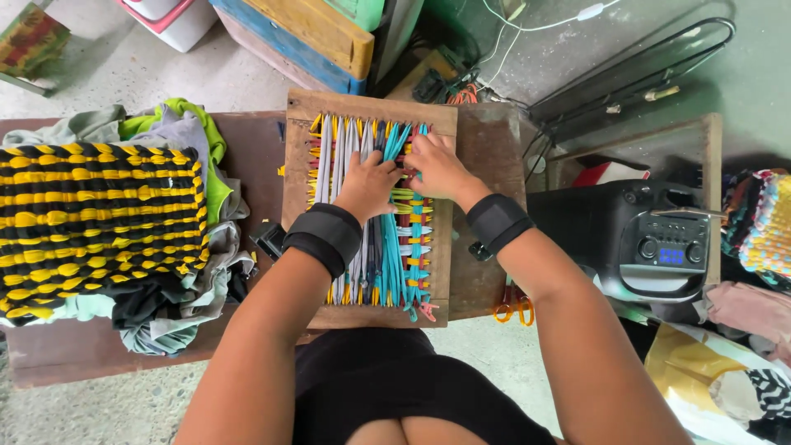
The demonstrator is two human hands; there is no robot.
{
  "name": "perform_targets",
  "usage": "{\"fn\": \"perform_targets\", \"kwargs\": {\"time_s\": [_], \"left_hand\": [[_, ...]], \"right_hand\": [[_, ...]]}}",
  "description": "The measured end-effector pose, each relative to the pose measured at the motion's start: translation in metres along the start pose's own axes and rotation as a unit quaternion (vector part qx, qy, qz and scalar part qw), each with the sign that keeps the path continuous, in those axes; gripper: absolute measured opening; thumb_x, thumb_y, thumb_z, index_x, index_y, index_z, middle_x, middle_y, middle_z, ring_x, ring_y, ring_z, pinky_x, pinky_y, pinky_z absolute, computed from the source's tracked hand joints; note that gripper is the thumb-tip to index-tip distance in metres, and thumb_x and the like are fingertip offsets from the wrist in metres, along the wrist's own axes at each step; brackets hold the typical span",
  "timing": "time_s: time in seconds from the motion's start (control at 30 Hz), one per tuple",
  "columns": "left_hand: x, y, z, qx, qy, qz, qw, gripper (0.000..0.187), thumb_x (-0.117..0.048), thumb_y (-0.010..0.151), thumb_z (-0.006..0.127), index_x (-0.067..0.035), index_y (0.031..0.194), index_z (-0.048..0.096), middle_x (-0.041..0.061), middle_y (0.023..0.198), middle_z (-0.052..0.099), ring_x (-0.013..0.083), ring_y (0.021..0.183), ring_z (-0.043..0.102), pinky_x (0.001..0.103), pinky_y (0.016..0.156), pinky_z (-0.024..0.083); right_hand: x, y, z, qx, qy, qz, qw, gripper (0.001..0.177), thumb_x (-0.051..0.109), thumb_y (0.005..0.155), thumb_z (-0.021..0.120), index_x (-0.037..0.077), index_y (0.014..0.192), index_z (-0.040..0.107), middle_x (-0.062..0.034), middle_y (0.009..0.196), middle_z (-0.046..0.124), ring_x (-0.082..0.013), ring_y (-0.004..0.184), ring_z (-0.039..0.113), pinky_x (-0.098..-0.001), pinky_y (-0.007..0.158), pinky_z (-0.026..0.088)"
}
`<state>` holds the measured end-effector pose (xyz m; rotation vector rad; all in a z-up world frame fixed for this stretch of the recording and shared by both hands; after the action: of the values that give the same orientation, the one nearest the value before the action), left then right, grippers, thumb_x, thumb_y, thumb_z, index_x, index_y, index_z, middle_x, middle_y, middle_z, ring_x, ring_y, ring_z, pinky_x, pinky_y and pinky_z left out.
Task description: Weaving strips of fabric through a small wooden loom to create a rug.
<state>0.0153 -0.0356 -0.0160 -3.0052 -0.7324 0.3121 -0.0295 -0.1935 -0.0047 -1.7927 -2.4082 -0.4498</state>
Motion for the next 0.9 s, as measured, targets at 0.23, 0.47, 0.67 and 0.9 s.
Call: {"fn": "perform_targets", "kwargs": {"time_s": [0.23, 0.47, 0.67, 0.9], "left_hand": [[-0.001, 0.001, -0.003, 0.009, 0.003, -0.016, 1.0, 0.071, -0.049, 0.061, 0.09, -0.023, 0.123, 0.069, -0.005, 0.117, 0.063, 0.0227, 0.119, 0.051, 0.058, 0.103, 0.035], [-0.009, -0.004, 0.013, -0.028, -0.011, -0.032, 0.999, 0.046, -0.032, 0.071, 0.08, -0.028, 0.116, 0.074, -0.001, 0.12, 0.061, 0.0315, 0.128, 0.046, 0.068, 0.106, 0.03], [-0.016, 0.011, 0.024, 0.039, -0.053, -0.074, 0.995, 0.036, -0.02, 0.08, 0.067, -0.021, 0.115, 0.075, 0.004, 0.126, 0.055, 0.0387, 0.134, 0.036, 0.075, 0.108, 0.02], [-0.032, 0.017, 0.007, 0.028, -0.069, -0.059, 0.995, 0.032, -0.013, 0.076, 0.067, -0.027, 0.101, 0.081, 0.001, 0.123, 0.056, 0.0352, 0.122, 0.043, 0.061, 0.102, 0.032]], "right_hand": [[0.013, 0.008, 0.0, 0.045, 0.02, 0.041, 0.998, 0.029, 0.031, 0.064, 0.082, 0.009, 0.079, 0.068, -0.0132, 0.1, 0.052, -0.035, 0.106, 0.048, -0.0495, 0.092, 0.038], [0.01, -0.012, 0.004, -0.005, -0.017, 0.015, 1.0, 0.03, 0.021, 0.073, 0.079, 0.012, 0.1, 0.07, -0.0086, 0.109, 0.055, -0.0308, 0.116, 0.052, -0.0478, 0.109, 0.038], [0.012, -0.061, -0.009, -0.029, 0.033, 0.098, 0.994, 0.046, 0.031, 0.08, 0.084, 0.011, 0.115, 0.063, -0.0118, 0.116, 0.061, -0.0346, 0.116, 0.056, -0.0493, 0.099, 0.042], [0.01, -0.083, 0.021, 0.034, 0.124, 0.107, 0.986, 0.059, 0.031, 0.08, 0.08, 0.006, 0.129, 0.058, -0.0161, 0.117, 0.059, -0.0383, 0.112, 0.057, -0.0493, 0.095, 0.047]]}}
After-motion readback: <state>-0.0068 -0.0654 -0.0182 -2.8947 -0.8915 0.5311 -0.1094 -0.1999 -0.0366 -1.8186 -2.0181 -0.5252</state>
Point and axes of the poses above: each hand's wrist, its own y-axis towards the middle knuckle, its own z-axis out of the palm, x = y × z, the point moved 4 cm from there along y, towards the middle knuckle
